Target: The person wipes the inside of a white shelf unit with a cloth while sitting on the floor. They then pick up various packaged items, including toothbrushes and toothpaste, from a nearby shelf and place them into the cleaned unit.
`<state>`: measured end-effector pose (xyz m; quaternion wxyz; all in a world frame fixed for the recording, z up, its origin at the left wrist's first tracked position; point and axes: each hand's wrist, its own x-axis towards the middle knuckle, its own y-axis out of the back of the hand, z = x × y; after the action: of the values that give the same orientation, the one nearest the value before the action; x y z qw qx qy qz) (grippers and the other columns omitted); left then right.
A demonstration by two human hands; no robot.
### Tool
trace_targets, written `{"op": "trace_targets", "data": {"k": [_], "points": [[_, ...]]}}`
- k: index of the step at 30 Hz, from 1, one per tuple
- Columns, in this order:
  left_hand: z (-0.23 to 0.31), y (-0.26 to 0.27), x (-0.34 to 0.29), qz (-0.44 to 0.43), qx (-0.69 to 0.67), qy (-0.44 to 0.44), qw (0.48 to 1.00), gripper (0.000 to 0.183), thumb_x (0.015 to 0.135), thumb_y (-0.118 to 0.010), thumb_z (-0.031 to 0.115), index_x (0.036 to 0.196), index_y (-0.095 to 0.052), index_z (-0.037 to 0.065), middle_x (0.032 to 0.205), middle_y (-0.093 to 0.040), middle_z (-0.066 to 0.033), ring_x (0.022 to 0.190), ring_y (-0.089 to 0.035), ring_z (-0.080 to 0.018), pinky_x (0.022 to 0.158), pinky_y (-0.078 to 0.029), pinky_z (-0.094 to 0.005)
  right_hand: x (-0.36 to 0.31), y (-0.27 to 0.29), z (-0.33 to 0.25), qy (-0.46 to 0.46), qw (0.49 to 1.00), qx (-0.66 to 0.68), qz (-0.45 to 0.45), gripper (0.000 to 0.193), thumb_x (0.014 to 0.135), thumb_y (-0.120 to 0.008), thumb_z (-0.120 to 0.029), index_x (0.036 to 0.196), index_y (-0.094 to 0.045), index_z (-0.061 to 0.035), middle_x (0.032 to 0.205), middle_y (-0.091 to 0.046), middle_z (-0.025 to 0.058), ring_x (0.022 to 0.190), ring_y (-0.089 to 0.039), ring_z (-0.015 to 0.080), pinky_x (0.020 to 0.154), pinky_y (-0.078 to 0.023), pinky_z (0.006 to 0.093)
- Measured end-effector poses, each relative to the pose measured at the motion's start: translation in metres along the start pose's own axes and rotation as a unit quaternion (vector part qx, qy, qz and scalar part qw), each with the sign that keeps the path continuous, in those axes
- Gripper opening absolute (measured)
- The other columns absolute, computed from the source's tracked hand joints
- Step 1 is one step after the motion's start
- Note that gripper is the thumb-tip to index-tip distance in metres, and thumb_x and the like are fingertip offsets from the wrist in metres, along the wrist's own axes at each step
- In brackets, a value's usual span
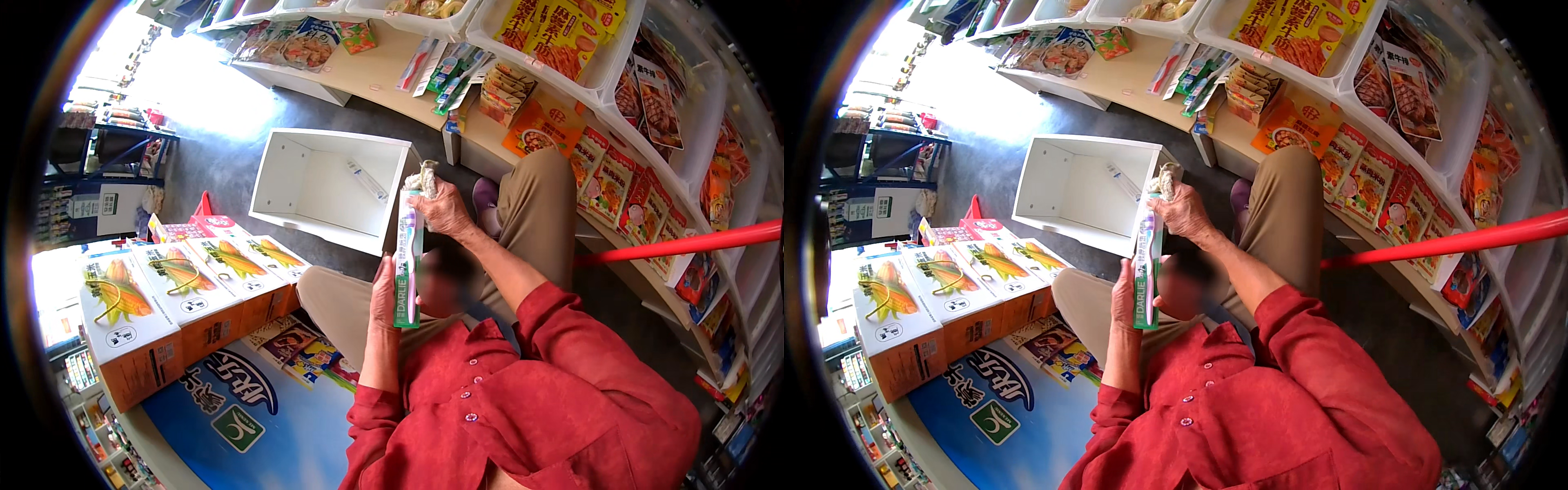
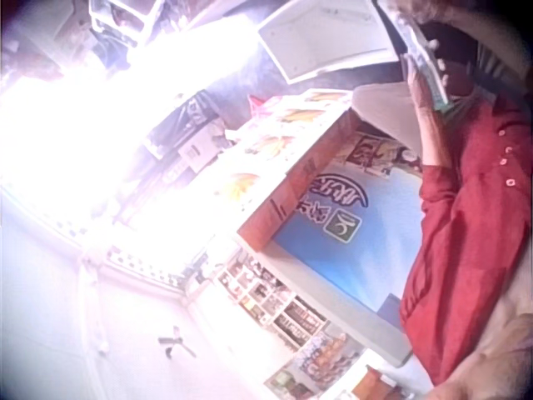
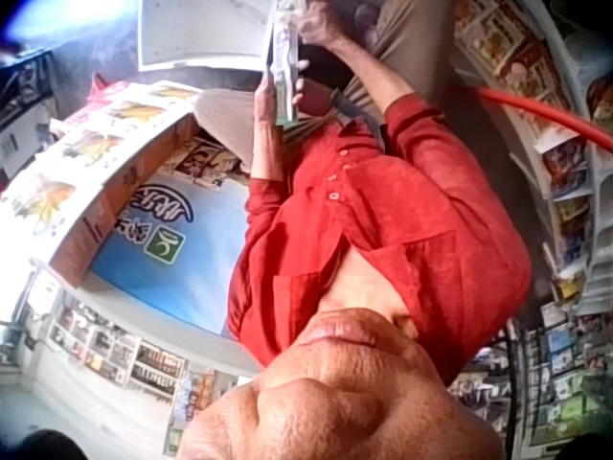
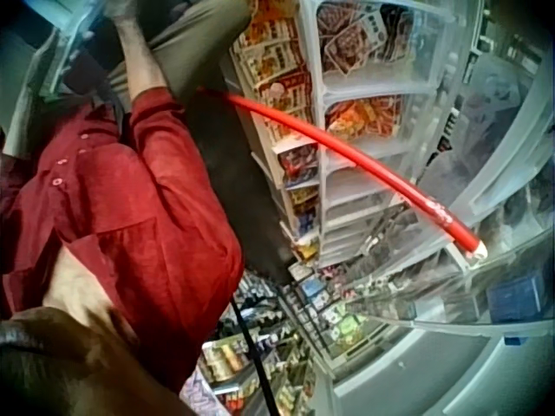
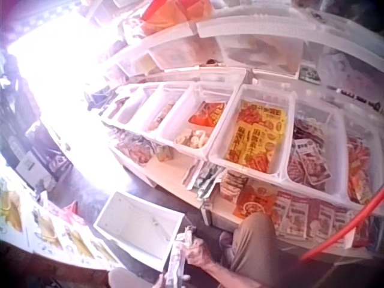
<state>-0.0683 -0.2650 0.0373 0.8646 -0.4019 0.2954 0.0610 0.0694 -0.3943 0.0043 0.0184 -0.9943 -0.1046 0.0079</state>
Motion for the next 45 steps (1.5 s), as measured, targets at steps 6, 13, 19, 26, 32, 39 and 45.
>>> {"op": "trace_targets", "data": {"k": [6,13,19,26,32,39,45], "points": [[0.011,0.004,0.000,0.099,0.101,0.046,0.989,0.052,0.090,-0.028,0.053,0.107,-0.048,0.009,0.086,-0.059,-0.0104,0.048,-0.053,-0.0170,0.038,-0.045,-0.0308,0.000,0.004,-0.016,0.068,0.997,0.003,-0.034,0.023,0.085,-0.050,-0.019,0.099,-0.058,-0.0016,0.087,-0.060,0.0079,0.079,-0.057,0.0148,0.065,-0.046,0.0276],[-0.005,0.039,0.016,0.155,0.093,0.013,0.983,0.038,0.094,-0.033,0.040,0.103,-0.049,0.007,0.070,-0.058,-0.0103,0.049,-0.056,-0.0193,0.043,-0.049,-0.0310,-0.059,-0.043,-0.025,0.332,0.868,-0.363,-0.066,0.017,0.064,-0.059,-0.016,0.079,-0.055,-0.0083,0.074,-0.050,0.0095,0.067,-0.054,0.0251,0.059,-0.047,0.0358],[0.005,0.014,-0.025,0.038,0.133,0.076,0.987,0.047,0.090,-0.036,0.050,0.105,-0.047,0.006,0.078,-0.059,-0.0117,0.049,-0.053,-0.0177,0.040,-0.047,-0.0280,-0.002,-0.015,-0.008,0.023,0.973,-0.179,0.142,0.023,0.073,-0.059,-0.020,0.087,-0.058,-0.0029,0.085,-0.060,0.0141,0.079,-0.060,0.0265,0.066,-0.049,0.0354],[-0.005,0.012,0.005,0.070,0.130,-0.028,0.989,0.039,0.090,-0.043,0.040,0.110,-0.048,0.008,0.083,-0.060,-0.0094,0.061,-0.059,-0.0157,0.051,-0.052,-0.0270,-0.003,-0.009,0.012,0.315,0.902,-0.285,0.073,0.009,0.072,-0.053,-0.011,0.078,-0.053,-0.0045,0.074,-0.052,0.0133,0.067,-0.053,0.0293,0.056,-0.044,0.0406],[-0.009,0.001,0.030,0.150,0.152,-0.099,0.972,0.029,0.092,-0.043,0.035,0.101,-0.053,0.009,0.074,-0.059,-0.0042,0.056,-0.057,-0.0115,0.049,-0.047,-0.0222,-0.026,-0.038,0.001,0.241,0.919,-0.306,0.052,0.003,0.070,-0.052,-0.005,0.067,-0.051,-0.0039,0.065,-0.050,0.0136,0.061,-0.051,0.0282,0.053,-0.042,0.0408],[0.009,0.008,0.025,0.053,0.134,-0.053,0.988,0.030,0.090,-0.045,0.038,0.102,-0.048,0.010,0.073,-0.058,-0.0069,0.053,-0.059,-0.0171,0.044,-0.052,-0.0270,0.024,0.028,0.022,-0.107,0.940,0.212,0.245,0.014,0.079,-0.058,-0.017,0.073,-0.056,-0.0044,0.069,-0.056,-0.0004,0.057,-0.051,0.0095,0.051,-0.042,0.0256],[0.018,-0.001,0.033,0.075,0.158,0.003,0.985,0.038,0.092,-0.037,0.043,0.096,-0.048,0.007,0.067,-0.056,-0.0071,0.049,-0.053,-0.0160,0.042,-0.048,-0.0273,-0.034,-0.024,-0.002,0.255,0.925,-0.282,0.020,0.014,0.071,-0.060,-0.015,0.075,-0.053,-0.0047,0.072,-0.052,0.0140,0.065,-0.054,0.0290,0.057,-0.045,0.0373]]}}
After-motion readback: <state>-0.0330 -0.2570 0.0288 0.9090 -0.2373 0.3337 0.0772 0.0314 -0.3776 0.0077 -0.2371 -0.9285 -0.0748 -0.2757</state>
